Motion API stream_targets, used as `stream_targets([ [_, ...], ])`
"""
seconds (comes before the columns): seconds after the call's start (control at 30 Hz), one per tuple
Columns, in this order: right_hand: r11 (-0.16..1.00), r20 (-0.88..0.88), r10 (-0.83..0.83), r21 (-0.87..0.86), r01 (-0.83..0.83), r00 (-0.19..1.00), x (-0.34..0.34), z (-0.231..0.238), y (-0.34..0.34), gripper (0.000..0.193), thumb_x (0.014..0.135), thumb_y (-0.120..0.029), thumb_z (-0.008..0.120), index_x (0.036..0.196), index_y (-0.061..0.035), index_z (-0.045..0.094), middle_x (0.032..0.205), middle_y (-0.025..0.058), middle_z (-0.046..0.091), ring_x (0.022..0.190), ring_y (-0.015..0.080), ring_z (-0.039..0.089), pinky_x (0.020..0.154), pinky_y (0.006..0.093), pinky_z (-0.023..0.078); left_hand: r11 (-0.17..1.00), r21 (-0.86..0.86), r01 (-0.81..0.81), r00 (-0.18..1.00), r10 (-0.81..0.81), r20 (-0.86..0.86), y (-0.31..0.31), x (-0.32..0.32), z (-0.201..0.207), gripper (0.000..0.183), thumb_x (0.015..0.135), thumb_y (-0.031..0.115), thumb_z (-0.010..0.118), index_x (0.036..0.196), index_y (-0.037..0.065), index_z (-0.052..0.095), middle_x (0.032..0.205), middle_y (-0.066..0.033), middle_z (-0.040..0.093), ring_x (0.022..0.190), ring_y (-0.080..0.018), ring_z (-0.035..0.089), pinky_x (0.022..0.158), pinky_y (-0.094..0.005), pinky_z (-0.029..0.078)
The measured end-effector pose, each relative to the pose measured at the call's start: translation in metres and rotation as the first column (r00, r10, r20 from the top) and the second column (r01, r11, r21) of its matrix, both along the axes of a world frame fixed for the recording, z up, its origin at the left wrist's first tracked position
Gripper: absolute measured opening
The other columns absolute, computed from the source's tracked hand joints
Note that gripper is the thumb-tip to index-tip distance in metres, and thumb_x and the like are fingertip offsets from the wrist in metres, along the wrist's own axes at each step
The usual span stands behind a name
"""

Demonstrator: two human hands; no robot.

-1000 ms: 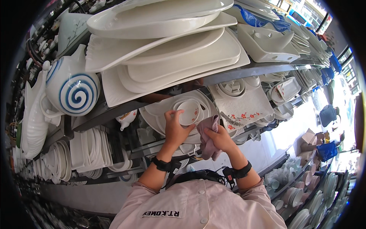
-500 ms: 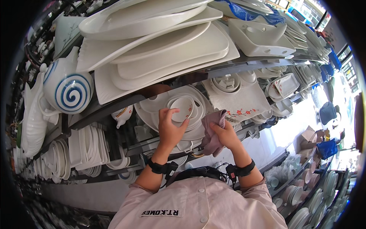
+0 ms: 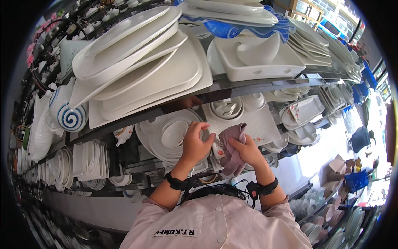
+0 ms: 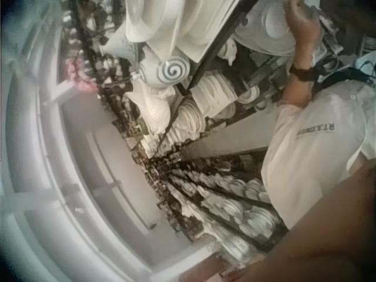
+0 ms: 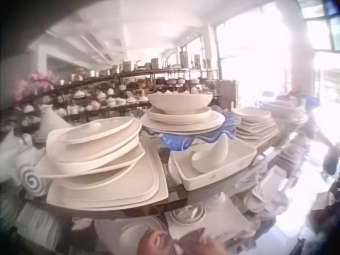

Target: The person wipes various ceramic dishes, including bowls, plates, and small containers, using a cloth. The person handles items one at a time, wiping them and placing them back on the shelf.

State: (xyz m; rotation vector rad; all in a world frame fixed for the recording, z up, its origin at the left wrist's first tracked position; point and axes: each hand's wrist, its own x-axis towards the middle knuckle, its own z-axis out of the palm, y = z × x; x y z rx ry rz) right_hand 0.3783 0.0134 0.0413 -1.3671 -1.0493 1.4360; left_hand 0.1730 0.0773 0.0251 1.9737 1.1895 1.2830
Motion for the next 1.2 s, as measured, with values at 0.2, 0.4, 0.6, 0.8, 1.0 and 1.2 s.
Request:
stream_targets([
  [0.2, 0.999, -0.015, 0.043, -0.006, -0.043, 0.999, 0.084, 0.000, 0.015, 0.031, 0.099, -0.028, 0.066, 0.110, 0.0009, 0.067, 0.097, 0.0049, 0.070, 0.087, 0.0121, 0.062, 0.079, 0.0313, 0.051, 0.991, 0.080, -0.107, 0.991, 0.113, -0.071, 0.026, 0.072, -0.011, 0.050, 0.072, 0.013, 0.085, 0.115, 0.005, 0.060, 0.106, -0.0110, 0.060, 0.098, -0.0289, 0.062, 0.083, -0.0379, 0.051],
  [0.4, 0.999, -0.049, 0.039, -0.012, -0.039, 0.998, 0.150, -0.008, 0.025, 0.031, 0.099, -0.028, 0.065, 0.110, 0.0011, 0.067, 0.097, 0.0048, 0.070, 0.087, 0.0128, 0.062, 0.078, 0.0312, 0.052, 0.939, 0.080, -0.335, 0.931, 0.343, -0.125, 0.045, 0.120, -0.012, 0.057, 0.073, 0.021, 0.086, 0.119, 0.005, 0.056, 0.111, -0.0145, 0.057, 0.104, -0.0363, 0.061, 0.084, -0.0447, 0.052],
  [0.6, 0.998, -0.094, 0.044, -0.044, -0.048, 0.995, 0.174, -0.021, 0.036, 0.031, 0.099, -0.028, 0.065, 0.109, 0.0011, 0.067, 0.095, 0.0044, 0.070, 0.086, 0.0127, 0.062, 0.078, 0.0314, 0.052, 0.911, -0.002, -0.413, 0.797, 0.360, -0.486, 0.063, 0.124, -0.013, 0.056, 0.074, 0.042, 0.085, 0.110, 0.003, 0.066, 0.105, -0.0184, 0.066, 0.099, -0.0390, 0.066, 0.082, -0.0467, 0.055],
  [0.8, 0.992, -0.032, 0.105, -0.067, -0.107, 0.994, 0.175, -0.038, 0.047, 0.031, 0.099, -0.029, 0.065, 0.109, 0.0008, 0.067, 0.096, 0.0052, 0.070, 0.087, 0.0131, 0.062, 0.078, 0.0316, 0.051, 0.895, -0.027, -0.445, 0.785, 0.375, -0.494, 0.068, 0.135, -0.001, 0.046, 0.076, 0.047, 0.083, 0.094, 0.006, 0.075, 0.085, -0.0165, 0.073, 0.080, -0.0377, 0.071, 0.070, -0.0455, 0.057],
  [1.0, 0.992, 0.006, 0.104, -0.077, -0.103, 0.995, 0.168, -0.031, 0.052, 0.032, 0.099, -0.029, 0.064, 0.111, 0.0011, 0.066, 0.098, 0.0063, 0.070, 0.089, 0.0140, 0.062, 0.080, 0.0323, 0.051, 0.936, -0.109, -0.336, 0.812, 0.229, -0.536, 0.067, 0.129, 0.005, 0.039, 0.080, 0.046, 0.081, 0.097, 0.011, 0.076, 0.076, -0.0127, 0.072, 0.071, -0.0379, 0.070, 0.063, -0.0457, 0.055],
  [1.2, 0.990, 0.023, 0.086, -0.112, -0.083, 0.996, 0.159, -0.019, 0.053, 0.033, 0.099, -0.028, 0.065, 0.112, 0.0022, 0.066, 0.099, 0.0065, 0.070, 0.091, 0.0145, 0.063, 0.082, 0.0320, 0.052, 0.965, -0.037, -0.261, 0.841, 0.209, -0.499, 0.064, 0.116, 0.001, 0.038, 0.080, 0.043, 0.081, 0.103, 0.013, 0.077, 0.079, -0.0115, 0.073, 0.076, -0.0346, 0.071, 0.067, -0.0456, 0.055],
])
